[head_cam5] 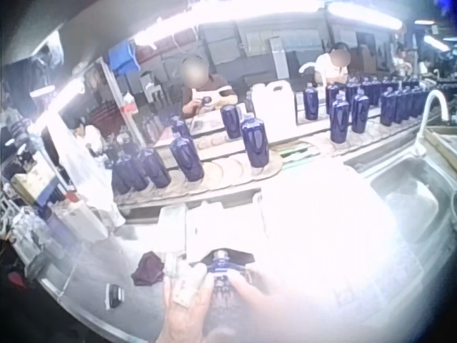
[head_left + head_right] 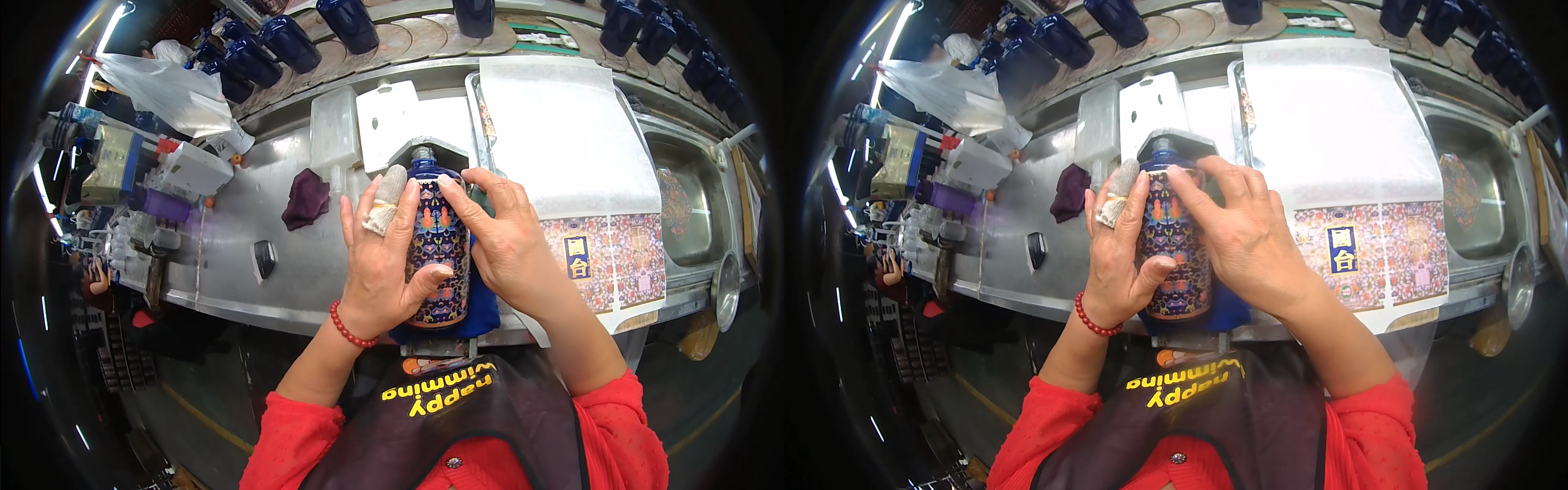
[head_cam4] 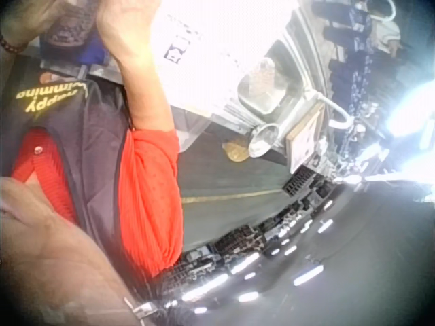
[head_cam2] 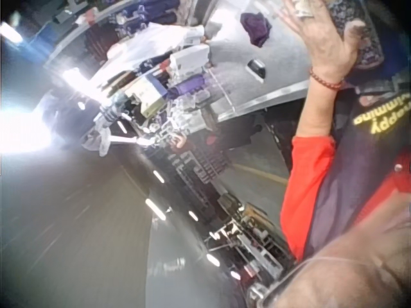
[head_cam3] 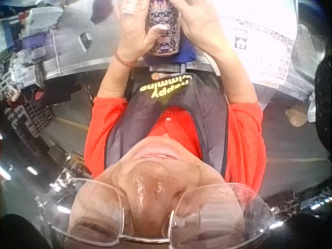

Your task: The person applies a decorative sticker to a blue ceramic bottle, smooths it with a green tool, and then places the bottle on a nearby table. The person then picks up another blue bottle and applies a second sticker to it.

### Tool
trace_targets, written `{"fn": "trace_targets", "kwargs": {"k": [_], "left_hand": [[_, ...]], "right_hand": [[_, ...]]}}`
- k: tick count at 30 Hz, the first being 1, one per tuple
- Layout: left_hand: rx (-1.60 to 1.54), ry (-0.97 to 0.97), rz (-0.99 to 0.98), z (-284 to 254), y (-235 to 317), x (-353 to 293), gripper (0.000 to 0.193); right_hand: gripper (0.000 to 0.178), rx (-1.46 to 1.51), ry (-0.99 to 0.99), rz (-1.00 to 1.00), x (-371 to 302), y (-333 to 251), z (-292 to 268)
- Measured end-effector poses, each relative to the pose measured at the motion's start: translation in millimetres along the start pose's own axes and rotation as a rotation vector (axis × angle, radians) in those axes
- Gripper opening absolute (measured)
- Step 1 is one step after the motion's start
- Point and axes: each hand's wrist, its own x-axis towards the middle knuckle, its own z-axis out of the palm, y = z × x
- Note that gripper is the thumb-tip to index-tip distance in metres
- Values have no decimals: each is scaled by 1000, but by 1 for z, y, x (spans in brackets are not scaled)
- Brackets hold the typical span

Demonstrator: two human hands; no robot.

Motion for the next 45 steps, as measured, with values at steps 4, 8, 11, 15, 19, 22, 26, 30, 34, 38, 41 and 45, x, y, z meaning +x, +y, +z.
{"fn": "trace_targets", "kwargs": {"k": [4, 8, 11, 15, 19, 22, 26, 30, 34, 38, 41, 45], "left_hand": [[-2, 8, 3, 3, 0, 0, 98], [-36, 15, -1, 3, -3, -2, 98], [-65, -5, -19, 3, -3, -4, 99], [-46, -4, -14, 5, -2, -4, 100], [-20, -7, -5, 4, -2, -3, 101], [-27, -3, -16, 3, -1, -3, 101], [2, -10, -18, 5, 1, -3, 100], [-5, 15, 0, 5, 5, 0, 99], [-28, -4, -33, 1, 9, -8, 102], [-96, -34, -57, -11, 20, -39, 109], [-72, -73, -79, -13, 33, -66, 115], [82, 46, -52, 3, 41, -79, 112]], "right_hand": [[72, 2, -4, 3, 2, -2, 2], [76, 88, -1, 59, -2, -3, 2], [77, 52, 1, 52, -4, -3, 1], [78, 45, 4, 40, -4, -4, 4], [78, 32, 10, 49, -6, -4, 7], [78, 40, 26, 63, -7, -3, 9], [67, -23, 39, 14, -7, -1, 11], [63, -48, 59, -9, -6, -1, 11], [76, 41, 50, 11, -10, -3, 8], [73, 82, 52, 21, -30, -4, 3], [65, 131, 0, 60, -52, -6, 2], [71, 174, -89, 25, -81, -13, 6]]}}
